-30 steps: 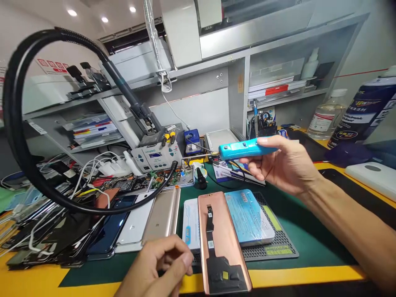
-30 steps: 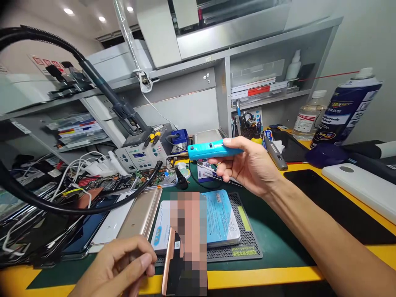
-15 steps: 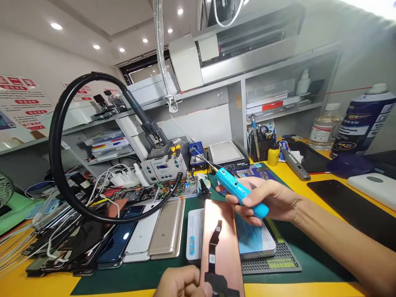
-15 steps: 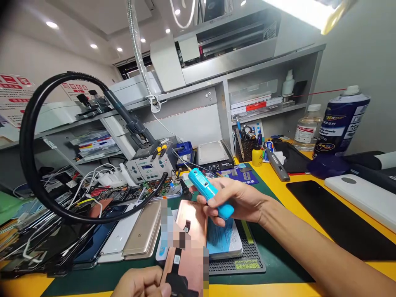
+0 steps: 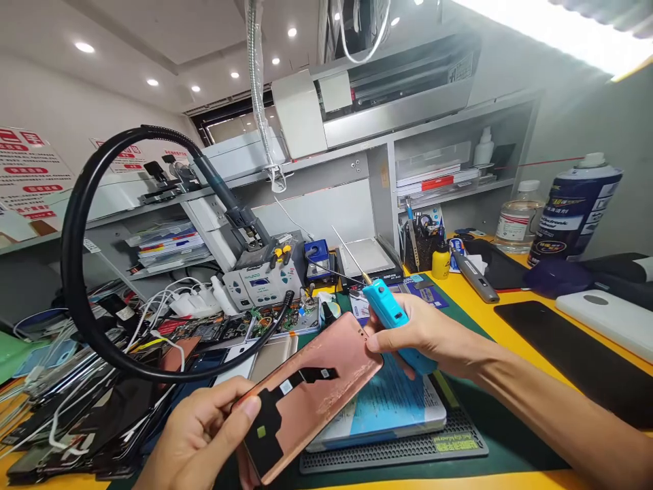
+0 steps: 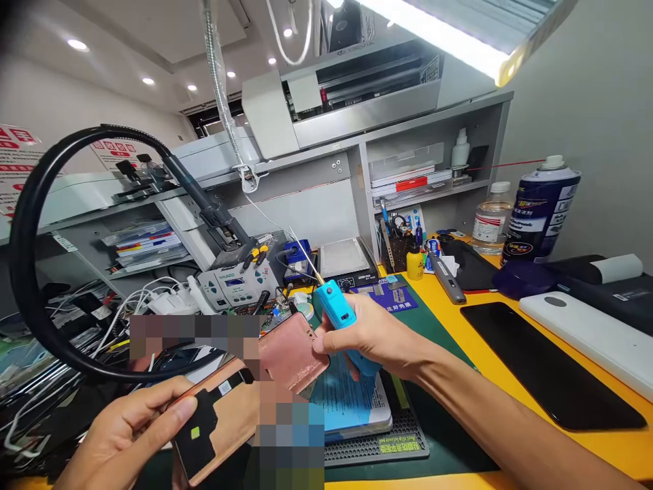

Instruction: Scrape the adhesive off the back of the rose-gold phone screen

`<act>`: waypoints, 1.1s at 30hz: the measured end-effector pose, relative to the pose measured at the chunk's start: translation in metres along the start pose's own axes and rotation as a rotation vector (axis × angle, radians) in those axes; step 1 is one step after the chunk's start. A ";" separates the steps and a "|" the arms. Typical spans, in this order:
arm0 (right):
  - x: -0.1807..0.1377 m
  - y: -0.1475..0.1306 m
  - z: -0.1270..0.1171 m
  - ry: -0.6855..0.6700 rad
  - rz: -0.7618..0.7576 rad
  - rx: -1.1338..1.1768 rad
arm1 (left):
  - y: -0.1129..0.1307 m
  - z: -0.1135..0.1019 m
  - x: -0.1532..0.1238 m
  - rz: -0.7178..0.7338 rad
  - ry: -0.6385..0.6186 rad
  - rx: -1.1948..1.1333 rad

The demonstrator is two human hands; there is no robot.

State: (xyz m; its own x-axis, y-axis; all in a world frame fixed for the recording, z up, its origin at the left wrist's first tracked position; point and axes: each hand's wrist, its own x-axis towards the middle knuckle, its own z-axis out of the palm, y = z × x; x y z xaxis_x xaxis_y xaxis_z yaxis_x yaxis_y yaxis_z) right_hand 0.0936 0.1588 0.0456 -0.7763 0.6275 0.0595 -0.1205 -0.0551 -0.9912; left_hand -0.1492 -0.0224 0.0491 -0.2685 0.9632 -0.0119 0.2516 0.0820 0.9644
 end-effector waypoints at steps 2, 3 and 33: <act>0.001 0.003 0.002 0.027 -0.009 -0.007 | 0.000 0.005 0.007 0.033 0.104 -0.070; 0.001 0.004 0.004 0.048 -0.016 -0.004 | 0.000 0.007 0.010 0.015 0.150 -0.134; -0.003 0.024 0.030 0.284 -0.058 0.184 | -0.006 0.102 0.041 -0.019 0.196 -0.277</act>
State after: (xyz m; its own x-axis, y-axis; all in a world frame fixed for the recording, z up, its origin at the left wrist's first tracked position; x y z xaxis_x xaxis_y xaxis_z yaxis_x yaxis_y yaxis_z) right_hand 0.0742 0.1321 0.0257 -0.5645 0.8237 0.0538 -0.2888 -0.1361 -0.9477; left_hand -0.0667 0.0428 0.0154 -0.4512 0.8924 -0.0055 -0.0104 0.0009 0.9999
